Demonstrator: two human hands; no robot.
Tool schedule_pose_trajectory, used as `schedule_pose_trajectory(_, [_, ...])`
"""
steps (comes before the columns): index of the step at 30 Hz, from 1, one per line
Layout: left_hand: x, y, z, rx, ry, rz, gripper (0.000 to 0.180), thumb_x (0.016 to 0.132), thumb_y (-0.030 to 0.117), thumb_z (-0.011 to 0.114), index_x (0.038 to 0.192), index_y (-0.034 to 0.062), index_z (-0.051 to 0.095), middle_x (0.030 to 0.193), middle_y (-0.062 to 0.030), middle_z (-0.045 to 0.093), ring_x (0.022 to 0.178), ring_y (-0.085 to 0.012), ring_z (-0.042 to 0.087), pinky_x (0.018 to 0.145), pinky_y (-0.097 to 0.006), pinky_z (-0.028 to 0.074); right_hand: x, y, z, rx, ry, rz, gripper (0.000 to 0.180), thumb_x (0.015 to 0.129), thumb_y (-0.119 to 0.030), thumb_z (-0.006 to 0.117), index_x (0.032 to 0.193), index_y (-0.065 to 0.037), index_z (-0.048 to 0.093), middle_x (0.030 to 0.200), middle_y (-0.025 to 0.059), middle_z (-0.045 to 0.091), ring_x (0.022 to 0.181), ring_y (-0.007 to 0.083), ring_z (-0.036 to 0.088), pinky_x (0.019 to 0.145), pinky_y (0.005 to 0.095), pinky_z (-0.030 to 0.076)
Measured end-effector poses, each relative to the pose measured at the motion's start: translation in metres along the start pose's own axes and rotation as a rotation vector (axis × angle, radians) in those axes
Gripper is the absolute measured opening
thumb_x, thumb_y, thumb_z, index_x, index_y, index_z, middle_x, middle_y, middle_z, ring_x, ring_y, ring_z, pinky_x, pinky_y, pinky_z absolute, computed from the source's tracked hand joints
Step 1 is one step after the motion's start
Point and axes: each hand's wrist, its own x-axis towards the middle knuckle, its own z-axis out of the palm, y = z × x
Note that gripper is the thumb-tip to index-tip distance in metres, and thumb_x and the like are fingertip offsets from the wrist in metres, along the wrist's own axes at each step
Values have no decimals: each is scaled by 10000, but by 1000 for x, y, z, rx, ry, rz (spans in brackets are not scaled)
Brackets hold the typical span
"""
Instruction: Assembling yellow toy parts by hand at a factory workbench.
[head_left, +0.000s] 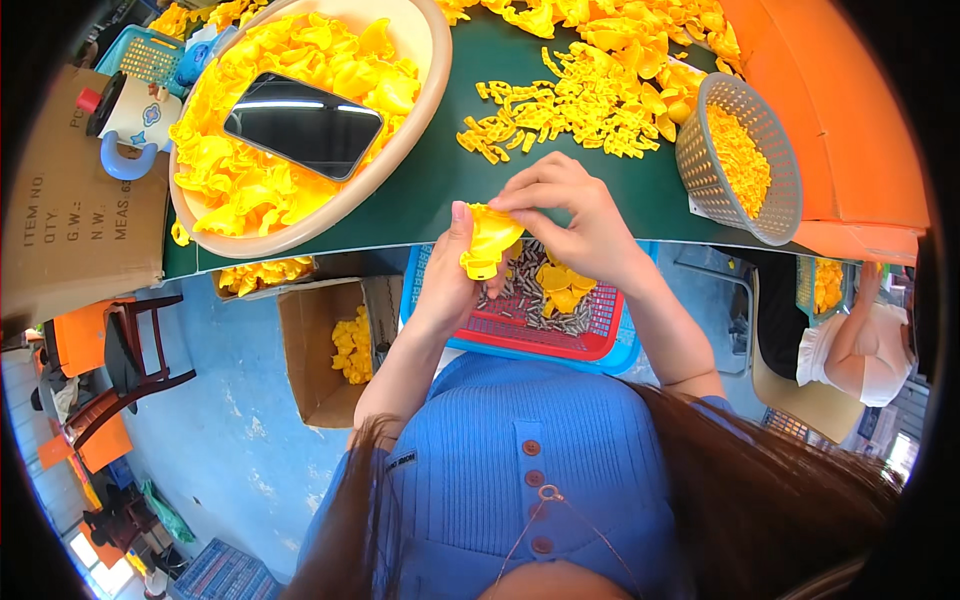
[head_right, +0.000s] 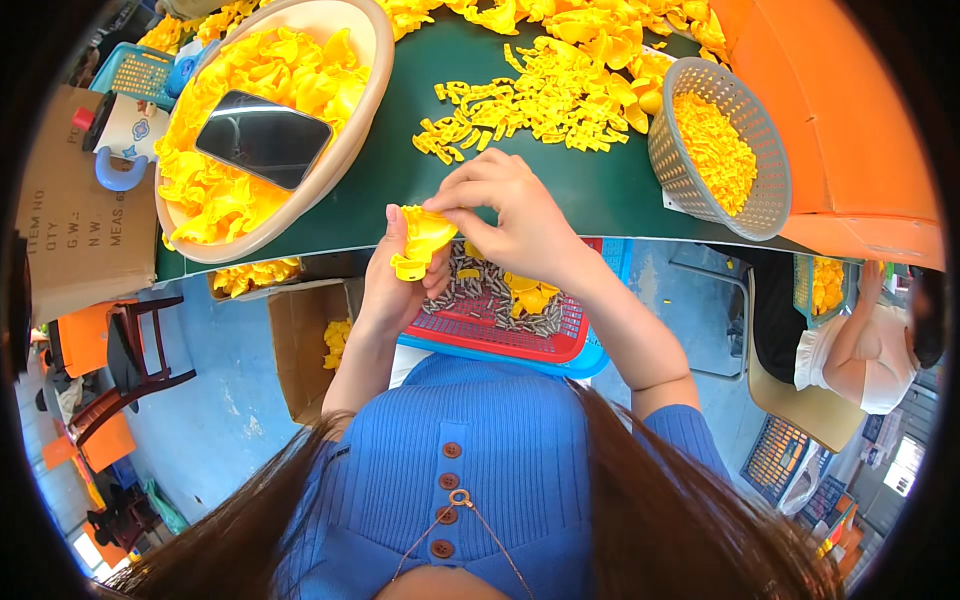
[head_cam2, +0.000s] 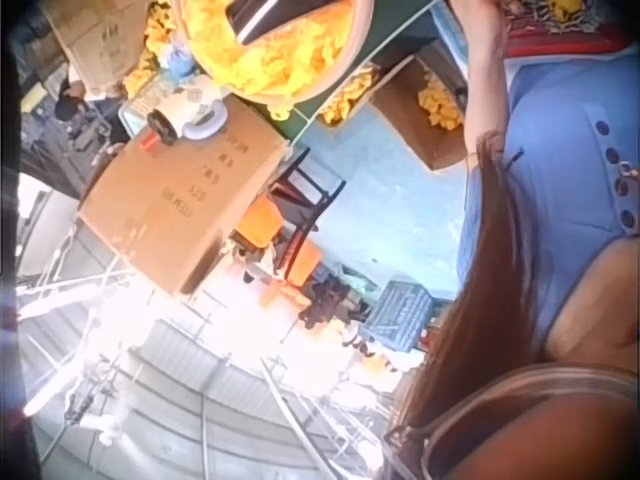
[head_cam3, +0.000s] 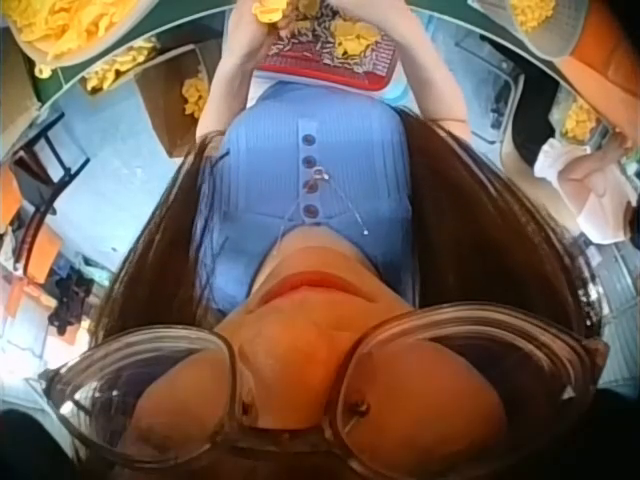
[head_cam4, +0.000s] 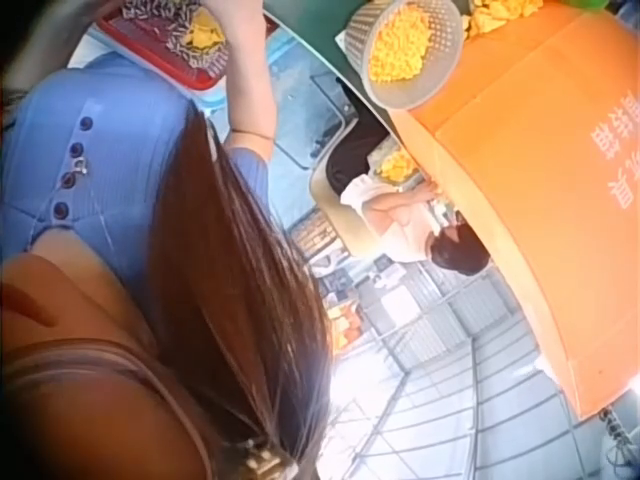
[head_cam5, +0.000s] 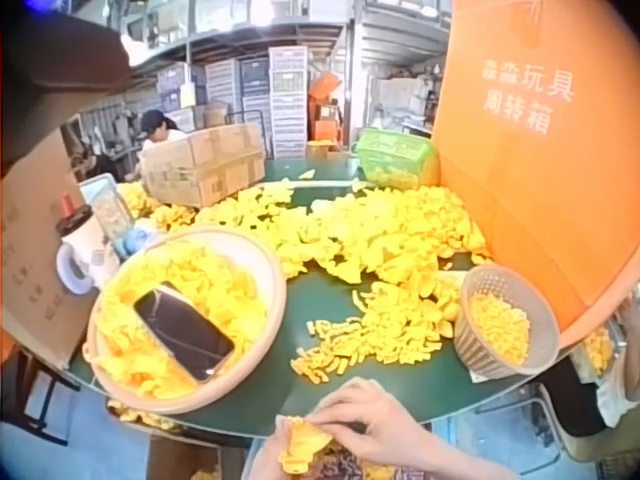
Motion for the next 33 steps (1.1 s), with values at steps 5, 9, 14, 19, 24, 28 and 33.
schedule_pose_trajectory(5, [0,1,1,51,44,41,527,941,537,261,867,67,488,572,3,401,443,-64,362,408,-201,313,-1,0,-2,-51,-78,-13,255,714,41,585,924,-62,687,876,51,595,848,201,527,773,309,433])
schedule_pose_trajectory(9, [1,3,0,50,102,51,520,946,522,271,839,63,490,545,11,391,433,-56,347,409,-192,293,-5,4,4,-17,-53,-74,300,713,40,505,952,-42,668,922,71,601,868,228,507,803,326,413])
schedule_pose_trajectory(14, [2,3,-6,27,70,46,520,950,516,271,842,61,499,538,17,389,430,-49,335,406,-189,269,-14,8,17,5,-19,-109,338,694,26,484,992,-22,637,981,86,595,896,249,483,836,352,389])
schedule_pose_trajectory(19, [5,0,-8,37,60,40,524,957,505,261,849,60,514,541,19,402,430,-47,340,407,-185,259,-22,7,25,-15,39,-102,348,674,2,538,1008,-37,629,983,83,595,892,257,487,841,359,390])
schedule_pose_trajectory(24, [10,0,-19,313,33,11,557,949,531,244,814,73,532,550,12,435,452,-54,377,430,-184,279,-22,16,17,-104,13,-190,383,632,12,636,1009,-55,635,957,72,602,868,259,521,797,361,429])
schedule_pose_trajectory(28, [12,7,-29,323,-112,66,686,886,629,285,1030,17,561,731,-16,548,613,-72,523,485,-185,389,-24,20,14,-185,119,-357,401,605,9,717,995,-57,649,930,72,613,798,253,562,685,335,477])
schedule_pose_trajectory(33, [6,-1,-19,72,-177,316,900,777,653,513,1312,-51,345,1173,-125,513,1045,-192,558,746,-275,530,-33,11,11,-281,218,-331,388,608,3,728,986,-41,655,910,79,619,756,246,571,645,314,483])
